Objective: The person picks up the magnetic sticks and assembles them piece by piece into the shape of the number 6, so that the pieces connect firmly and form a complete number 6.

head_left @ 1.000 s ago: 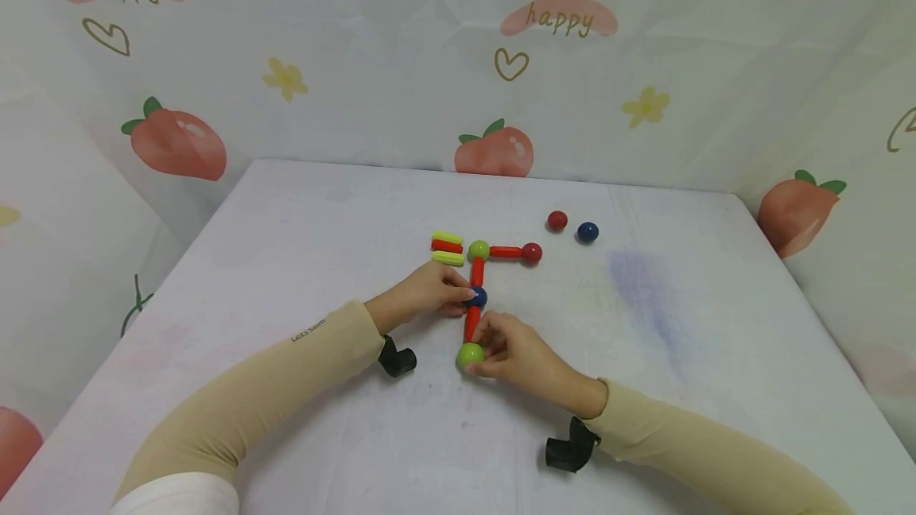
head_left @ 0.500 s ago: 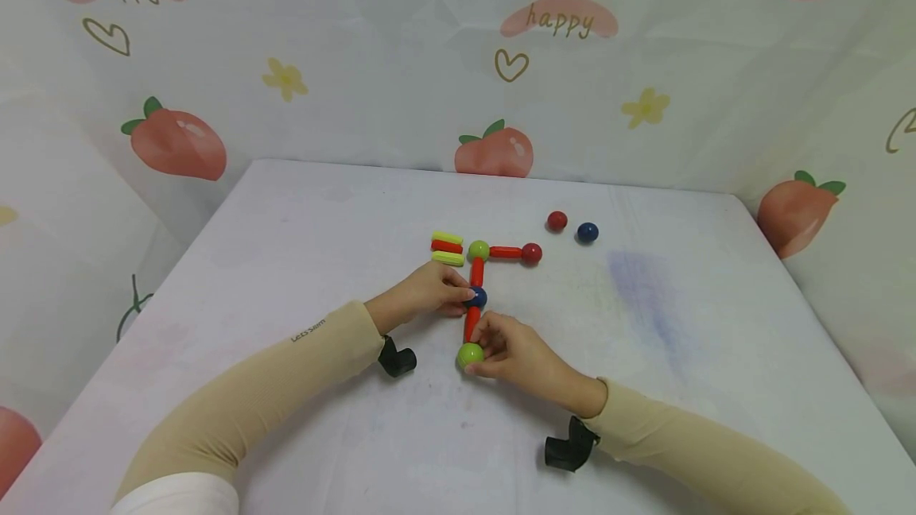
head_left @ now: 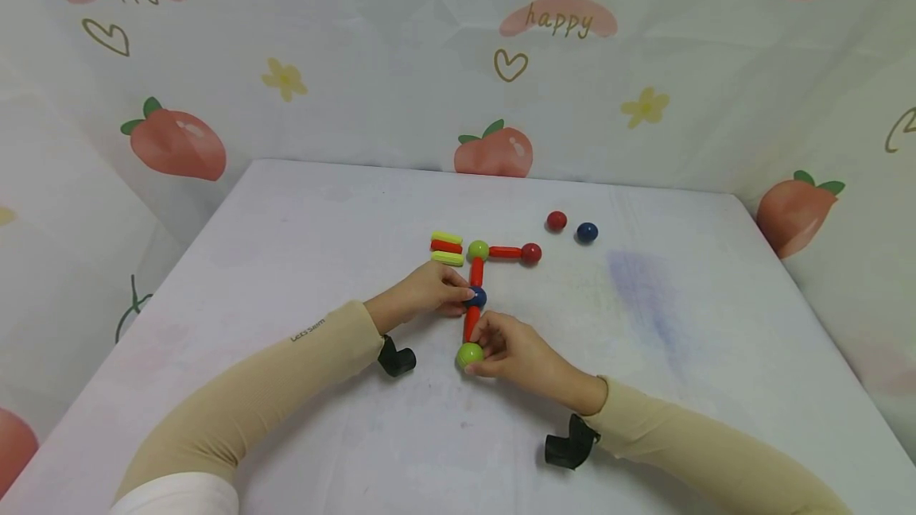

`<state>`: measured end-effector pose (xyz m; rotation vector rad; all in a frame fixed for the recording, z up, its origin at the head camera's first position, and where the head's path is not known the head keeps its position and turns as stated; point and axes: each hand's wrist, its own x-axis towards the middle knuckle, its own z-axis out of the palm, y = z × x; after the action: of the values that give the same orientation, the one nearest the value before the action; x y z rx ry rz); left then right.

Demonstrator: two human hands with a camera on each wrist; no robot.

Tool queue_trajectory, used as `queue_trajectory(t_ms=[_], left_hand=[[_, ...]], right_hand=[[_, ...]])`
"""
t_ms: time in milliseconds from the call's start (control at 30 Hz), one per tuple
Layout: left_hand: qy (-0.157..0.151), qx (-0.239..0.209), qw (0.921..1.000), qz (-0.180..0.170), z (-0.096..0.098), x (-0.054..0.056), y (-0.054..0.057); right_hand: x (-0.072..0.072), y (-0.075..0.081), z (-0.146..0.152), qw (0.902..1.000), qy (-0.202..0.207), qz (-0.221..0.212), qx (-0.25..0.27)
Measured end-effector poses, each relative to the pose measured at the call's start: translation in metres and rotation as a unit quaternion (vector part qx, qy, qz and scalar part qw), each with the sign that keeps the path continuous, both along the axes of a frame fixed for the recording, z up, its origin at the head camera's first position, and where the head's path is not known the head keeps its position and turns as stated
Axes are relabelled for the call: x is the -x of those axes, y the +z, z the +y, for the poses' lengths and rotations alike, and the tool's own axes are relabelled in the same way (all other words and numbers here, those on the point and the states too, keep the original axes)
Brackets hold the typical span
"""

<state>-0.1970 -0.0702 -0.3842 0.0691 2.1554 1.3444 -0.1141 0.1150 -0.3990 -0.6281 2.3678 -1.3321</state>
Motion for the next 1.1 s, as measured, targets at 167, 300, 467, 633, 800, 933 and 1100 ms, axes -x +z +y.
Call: queue_trajectory(t_ms=[167, 300, 467, 633, 800, 933, 1100], left_hand=[[0.001, -0.002, 1.0000, 0.000, 0.000, 0.000, 0.000], [0.001, -0.003, 1.0000, -0.002, 0.000, 0.000, 0.000], [0.001, 0.000, 1.0000, -0.002, 0.000, 0.001, -0.001], [0.000, -0.001, 1.0000, -0.003, 0.000, 0.001, 0.000], [-0.002, -0.005, 1.0000, -0.003, 0.000, 0.000, 0.002], [-0.002, -0.002, 1.0000, -0.002, -0.001, 0.000, 0.002], [0.004, -0.004, 0.9999, -0.009, -0.001, 0.000, 0.002]], right_hand=[[0.001, 0.003, 0.002, 1.0000, -0.001, -0.006, 0.002], [0.003, 0.008, 0.005, 0.9998, -0.007, -0.015, -0.007], [0.008, 0.018, 0.008, 0.9992, -0.019, -0.033, -0.010], [0.017, 0.031, 0.012, 0.9988, -0.028, -0.040, 0.012], [0.028, 0.046, 0.015, 0.9980, -0.030, -0.022, 0.051], [0.037, 0.058, 0.016, 0.9967, -0.038, 0.001, 0.071], [0.048, 0.064, 0.019, 0.9953, -0.054, 0.029, 0.075]])
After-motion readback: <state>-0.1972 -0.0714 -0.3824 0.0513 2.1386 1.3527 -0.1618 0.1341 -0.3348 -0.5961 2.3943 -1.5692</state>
